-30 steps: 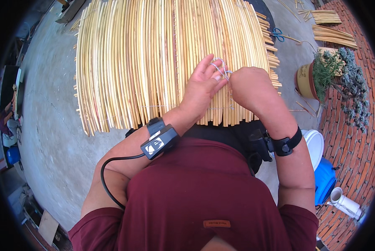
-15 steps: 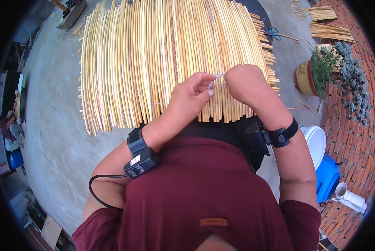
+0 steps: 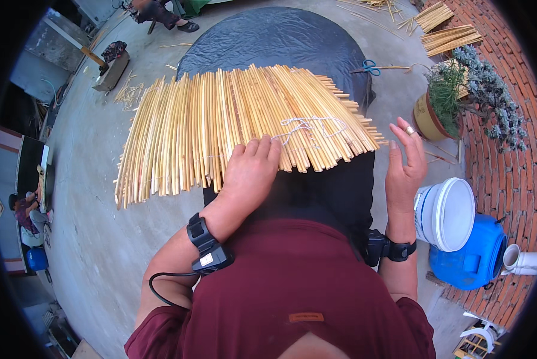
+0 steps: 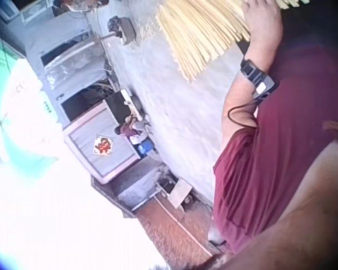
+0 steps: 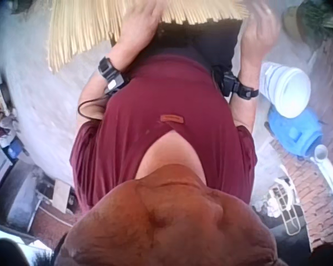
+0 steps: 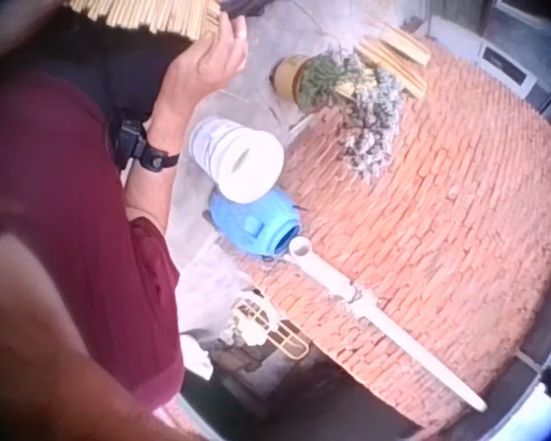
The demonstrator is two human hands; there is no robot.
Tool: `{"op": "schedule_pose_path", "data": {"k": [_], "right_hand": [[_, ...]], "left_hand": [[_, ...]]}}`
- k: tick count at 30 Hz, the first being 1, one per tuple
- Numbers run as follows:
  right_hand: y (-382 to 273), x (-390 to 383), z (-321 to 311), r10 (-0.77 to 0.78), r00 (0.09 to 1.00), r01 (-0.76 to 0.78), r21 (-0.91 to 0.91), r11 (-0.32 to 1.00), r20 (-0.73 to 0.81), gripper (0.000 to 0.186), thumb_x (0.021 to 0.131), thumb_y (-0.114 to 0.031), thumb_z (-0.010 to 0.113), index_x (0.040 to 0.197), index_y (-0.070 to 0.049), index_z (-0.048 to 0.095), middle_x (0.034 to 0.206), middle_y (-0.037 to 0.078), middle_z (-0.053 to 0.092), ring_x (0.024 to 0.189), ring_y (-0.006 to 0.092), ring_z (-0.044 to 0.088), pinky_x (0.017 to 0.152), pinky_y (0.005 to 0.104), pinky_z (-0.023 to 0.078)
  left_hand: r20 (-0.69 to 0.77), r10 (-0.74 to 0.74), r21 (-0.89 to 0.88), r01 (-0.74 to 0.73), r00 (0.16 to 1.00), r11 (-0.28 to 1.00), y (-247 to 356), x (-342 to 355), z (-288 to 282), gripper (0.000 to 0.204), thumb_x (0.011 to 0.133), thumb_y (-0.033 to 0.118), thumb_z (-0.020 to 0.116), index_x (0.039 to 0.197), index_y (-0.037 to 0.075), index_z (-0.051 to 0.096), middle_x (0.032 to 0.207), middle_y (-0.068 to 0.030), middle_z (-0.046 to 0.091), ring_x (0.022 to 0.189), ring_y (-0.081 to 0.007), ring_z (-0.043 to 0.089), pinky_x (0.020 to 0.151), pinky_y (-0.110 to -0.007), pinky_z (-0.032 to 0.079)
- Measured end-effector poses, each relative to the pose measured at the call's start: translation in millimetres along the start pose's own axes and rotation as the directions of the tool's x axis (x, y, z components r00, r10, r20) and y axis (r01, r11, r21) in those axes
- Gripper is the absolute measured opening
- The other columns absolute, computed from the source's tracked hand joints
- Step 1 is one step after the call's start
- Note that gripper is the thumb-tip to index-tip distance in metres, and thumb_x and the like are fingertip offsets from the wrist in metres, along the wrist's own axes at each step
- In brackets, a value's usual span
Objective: Tying bamboo sticks together with string to form a mat.
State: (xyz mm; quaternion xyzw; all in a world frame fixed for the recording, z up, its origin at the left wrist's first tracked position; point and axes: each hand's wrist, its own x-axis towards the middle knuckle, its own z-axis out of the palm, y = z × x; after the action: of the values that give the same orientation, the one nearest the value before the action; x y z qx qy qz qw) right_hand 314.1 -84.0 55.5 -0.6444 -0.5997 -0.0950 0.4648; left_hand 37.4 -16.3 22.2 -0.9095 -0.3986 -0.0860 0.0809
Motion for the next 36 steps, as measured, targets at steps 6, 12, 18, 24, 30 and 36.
{"op": "schedule_pose_path", "data": {"k": [6, 12, 18, 24, 30, 36], "right_hand": [[10, -14, -4, 0.098, 0.995, -0.088, 0.231, 0.969, -0.031, 0.02, 0.085, 0.005, 0.059, 0.099, -0.005, 0.071, 0.103, 0.01, 0.07, 0.099, 0.0263, 0.065, 0.087, 0.0337, 0.049], [5, -21, 11, 0.098, 0.951, -0.205, 0.364, 0.909, 0.292, 0.021, 0.082, 0.007, 0.057, 0.093, -0.004, 0.071, 0.085, 0.01, 0.069, 0.079, 0.024, 0.066, 0.073, 0.0326, 0.051], [3, -26, 36, -0.022, 0.82, -0.228, 0.36, 0.905, 0.573, 0.014, 0.084, -0.002, 0.061, 0.093, -0.004, 0.071, 0.084, 0.012, 0.07, 0.078, 0.0274, 0.07, 0.069, 0.0342, 0.055], [-13, -16, 65, -0.132, 0.665, -0.204, 0.348, 0.915, 0.735, 0.015, 0.083, -0.01, 0.063, 0.096, -0.007, 0.072, 0.09, 0.014, 0.071, 0.085, 0.0309, 0.068, 0.077, 0.0379, 0.054], [-39, -2, 98, -0.075, 0.372, -0.434, 0.245, 0.867, 0.925, 0.057, 0.085, -0.014, 0.069, 0.137, -0.001, 0.05, 0.107, 0.016, 0.071, 0.094, 0.0238, 0.07, 0.079, 0.0329, 0.054], [-37, -5, 123, -0.123, 0.419, -0.89, 0.434, 0.141, 0.9, 0.096, 0.085, -0.026, 0.075, 0.152, 0.002, 0.012, 0.142, 0.032, 0.04, 0.116, 0.0357, 0.059, 0.086, 0.0393, 0.055]], "left_hand": [[0.002, 0.07, 0.02, -0.07, 0.998, 0.997, -39, 53, -35, 0.023, 0.085, 0.014, 0.061, 0.107, 0.007, 0.06, 0.087, -0.0114, 0.067, 0.074, -0.0293, 0.068, 0.063, -0.042, 0.053], [-0.174, -0.15, -0.039, 0.145, 0.973, 0.989, -118, 109, -95, 0.028, 0.081, 0.02, 0.069, 0.106, 0.006, 0.066, 0.078, -0.0192, 0.069, 0.072, -0.0366, 0.067, 0.064, -0.043, 0.055], [-0.444, -0.329, -0.336, 0.185, 0.834, 0.923, -225, 121, -155, 0.037, 0.072, 0.02, 0.073, 0.106, 0.004, 0.068, 0.079, -0.0218, 0.068, 0.072, -0.0354, 0.068, 0.066, -0.039, 0.055], [-0.552, -0.615, -0.822, -0.241, 0.564, 0.516, -275, 88, -204, 0.026, 0.084, -0.001, 0.069, 0.11, -0.002, 0.066, 0.103, -0.008, 0.071, 0.087, -0.013, 0.068, 0.079, -0.028, 0.055], [-0.582, -0.79, -0.671, -0.662, 0.193, 0.334, -242, 91, -188, 0.03, 0.085, -0.003, 0.066, 0.114, 0.001, 0.059, 0.106, -0.0086, 0.068, 0.093, -0.0173, 0.067, 0.083, -0.032, 0.056], [-0.297, -0.922, -0.651, -0.759, 0.248, 0.005, -156, 98, -123, 0.04, 0.085, -0.007, 0.062, 0.123, 0.002, 0.052, 0.115, -0.0104, 0.063, 0.101, -0.0222, 0.065, 0.089, -0.036, 0.056]]}}
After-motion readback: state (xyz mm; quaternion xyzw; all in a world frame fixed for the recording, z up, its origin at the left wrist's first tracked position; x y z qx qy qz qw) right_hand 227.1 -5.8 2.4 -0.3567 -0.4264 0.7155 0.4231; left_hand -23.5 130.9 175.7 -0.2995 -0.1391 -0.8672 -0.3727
